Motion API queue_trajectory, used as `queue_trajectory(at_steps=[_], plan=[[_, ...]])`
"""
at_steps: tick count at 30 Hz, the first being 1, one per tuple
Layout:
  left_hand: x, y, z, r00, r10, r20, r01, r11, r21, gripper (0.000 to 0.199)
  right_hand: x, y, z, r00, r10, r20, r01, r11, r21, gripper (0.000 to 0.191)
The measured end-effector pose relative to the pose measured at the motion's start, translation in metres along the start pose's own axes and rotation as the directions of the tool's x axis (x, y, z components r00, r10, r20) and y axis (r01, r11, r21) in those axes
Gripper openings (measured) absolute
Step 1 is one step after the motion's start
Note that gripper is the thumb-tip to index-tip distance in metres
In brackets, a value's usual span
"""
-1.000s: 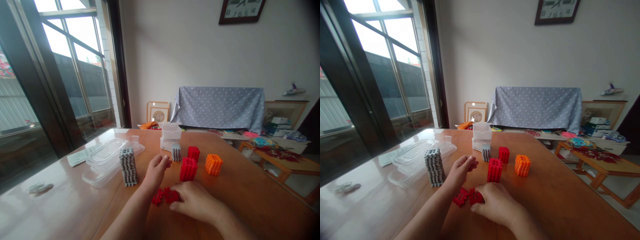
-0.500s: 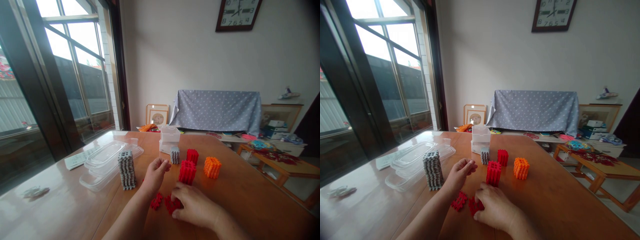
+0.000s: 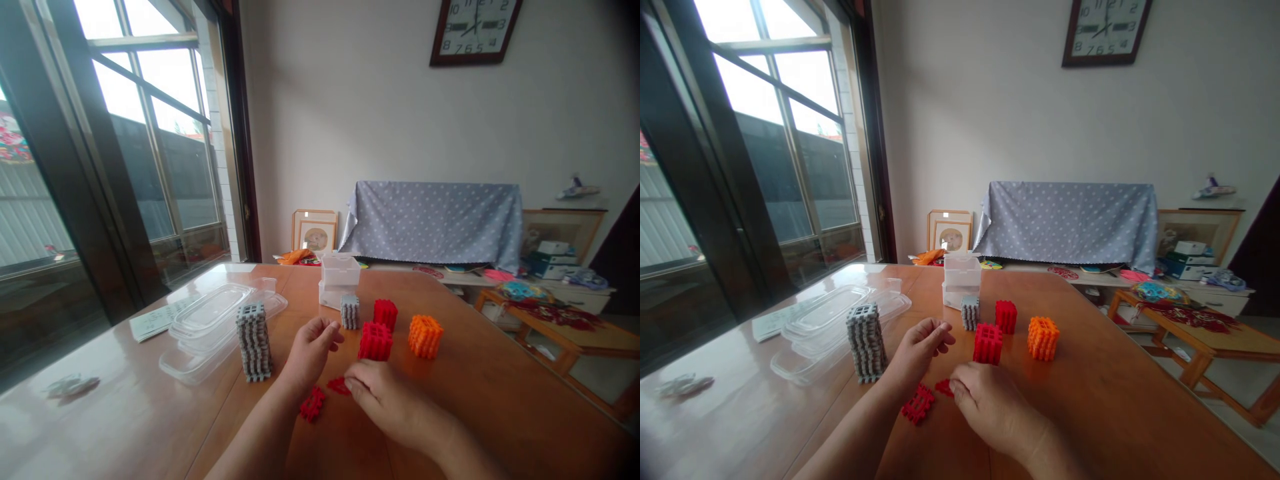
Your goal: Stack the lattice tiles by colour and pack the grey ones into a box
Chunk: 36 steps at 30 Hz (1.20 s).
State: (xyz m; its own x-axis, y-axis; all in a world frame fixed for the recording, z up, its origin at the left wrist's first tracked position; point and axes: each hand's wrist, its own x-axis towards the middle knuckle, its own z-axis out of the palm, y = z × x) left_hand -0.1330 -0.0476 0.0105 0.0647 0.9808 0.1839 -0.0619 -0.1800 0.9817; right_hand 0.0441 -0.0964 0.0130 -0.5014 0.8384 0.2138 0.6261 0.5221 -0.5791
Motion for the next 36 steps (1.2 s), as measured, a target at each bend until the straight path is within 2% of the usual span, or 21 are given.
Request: queue_trajectory(at_steps=[5,8,11,15,18,22,27,36], plan=[[-0.005,0.009,-0.002,0.99,0.024,0.139,-0.02,0.999,-0.028,0.037,0.003,0.005,-0.008,0.983,0.02,-0.181,0.03,0.963,0.269,0.034],[-0.01,0.015,-0.001,0.969,0.041,0.244,-0.022,0.996,-0.081,0.036,0.004,0.008,-0.014,0.972,0.061,-0.225,0.034,0.918,0.394,0.035],[-0.013,0.016,0.0,0.944,0.024,0.329,0.018,0.992,-0.122,0.03,0.005,0.01,-0.016,0.962,0.098,-0.256,0.028,0.893,0.448,0.034],[-0.012,0.01,0.001,0.946,-0.015,0.324,0.074,0.983,-0.171,0.025,0.005,0.015,-0.013,0.95,0.157,-0.27,0.006,0.855,0.519,0.035],[-0.009,0.007,0.001,0.969,-0.034,0.245,0.095,0.966,-0.24,0.026,0.003,0.02,-0.012,0.932,0.134,-0.337,0.028,0.899,0.436,0.046],[-0.006,0.005,0.0,0.977,-0.08,0.199,0.142,0.936,-0.322,0.028,0.0,0.023,-0.013,0.908,0.031,-0.418,0.04,0.986,0.16,0.064],[-0.007,0.005,0.001,0.968,-0.122,0.219,0.199,0.906,-0.374,0.03,0.003,0.025,-0.013,0.905,-0.057,-0.421,0.086,0.995,0.05,0.058],[-0.008,0.005,0.004,0.962,-0.132,0.238,0.217,0.899,-0.38,0.029,0.003,0.028,-0.023,0.896,-0.102,-0.432,0.08,0.994,-0.07,0.049]])
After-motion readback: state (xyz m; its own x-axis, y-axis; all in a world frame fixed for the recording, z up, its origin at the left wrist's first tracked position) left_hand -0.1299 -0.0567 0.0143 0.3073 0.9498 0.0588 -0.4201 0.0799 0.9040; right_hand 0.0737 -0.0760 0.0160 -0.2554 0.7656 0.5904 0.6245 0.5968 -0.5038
